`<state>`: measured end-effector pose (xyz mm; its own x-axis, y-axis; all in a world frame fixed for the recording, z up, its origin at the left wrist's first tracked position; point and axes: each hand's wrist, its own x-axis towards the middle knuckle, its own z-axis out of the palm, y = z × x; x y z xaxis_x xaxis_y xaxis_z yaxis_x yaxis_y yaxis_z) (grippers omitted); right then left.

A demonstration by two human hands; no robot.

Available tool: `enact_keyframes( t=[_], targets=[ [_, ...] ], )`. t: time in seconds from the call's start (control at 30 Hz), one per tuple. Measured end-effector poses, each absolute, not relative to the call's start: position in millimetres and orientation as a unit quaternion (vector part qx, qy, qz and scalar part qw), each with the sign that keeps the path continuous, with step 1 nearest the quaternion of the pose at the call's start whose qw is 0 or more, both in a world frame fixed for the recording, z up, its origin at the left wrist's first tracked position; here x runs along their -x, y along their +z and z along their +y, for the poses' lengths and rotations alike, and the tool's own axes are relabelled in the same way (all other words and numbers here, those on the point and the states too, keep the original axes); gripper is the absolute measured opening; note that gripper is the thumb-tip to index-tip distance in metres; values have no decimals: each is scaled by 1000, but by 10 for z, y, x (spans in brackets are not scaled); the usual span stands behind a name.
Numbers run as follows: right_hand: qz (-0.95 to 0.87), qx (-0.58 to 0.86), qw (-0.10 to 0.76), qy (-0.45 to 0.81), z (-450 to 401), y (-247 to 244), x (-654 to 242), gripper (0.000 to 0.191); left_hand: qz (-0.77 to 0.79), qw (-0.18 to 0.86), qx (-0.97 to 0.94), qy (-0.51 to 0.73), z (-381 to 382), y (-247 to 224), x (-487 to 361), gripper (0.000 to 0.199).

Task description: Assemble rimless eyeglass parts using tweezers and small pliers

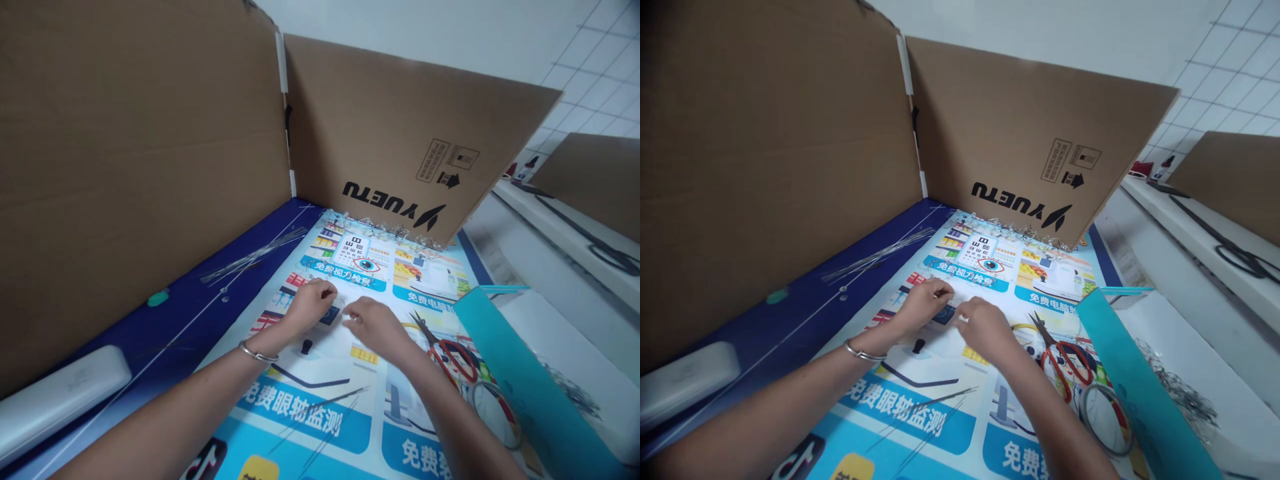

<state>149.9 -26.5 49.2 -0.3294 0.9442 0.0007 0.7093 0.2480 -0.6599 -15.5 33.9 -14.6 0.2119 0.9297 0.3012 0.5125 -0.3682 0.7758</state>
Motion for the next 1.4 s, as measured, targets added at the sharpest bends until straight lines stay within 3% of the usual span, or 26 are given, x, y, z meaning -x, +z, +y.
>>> enact_keyframes(
  t=[0.07,0.13,0.3,0.57,0.73,0.87,1.03,1.4],
  targets=[
    [-873,467,20,138,-524,649,-1401,14,500,218,-761,350,339,-138,183,14],
    [-910,389,-109,95,-790,701,-1234,10,514,186,-778,309,323,-145,197,16],
    [-879,398,-245,96,-1137,492,-793,12,551,110,-798,215,265,-175,195,20],
    [-913,339,-215,71,-1086,444,-853,12,558,132,-785,234,223,-90,181,20],
    [-924,329,-179,79,-778,544,-1081,5,515,218,-766,315,227,-41,158,17],
    [-901,396,-135,113,-465,562,-1310,10,434,344,-757,346,265,-17,161,17],
    [-868,430,-97,229,-255,541,-1582,10,341,534,-732,250,282,87,248,25],
    [-824,416,-98,372,-131,476,-1768,11,231,548,-798,100,153,196,286,16]
  ],
)
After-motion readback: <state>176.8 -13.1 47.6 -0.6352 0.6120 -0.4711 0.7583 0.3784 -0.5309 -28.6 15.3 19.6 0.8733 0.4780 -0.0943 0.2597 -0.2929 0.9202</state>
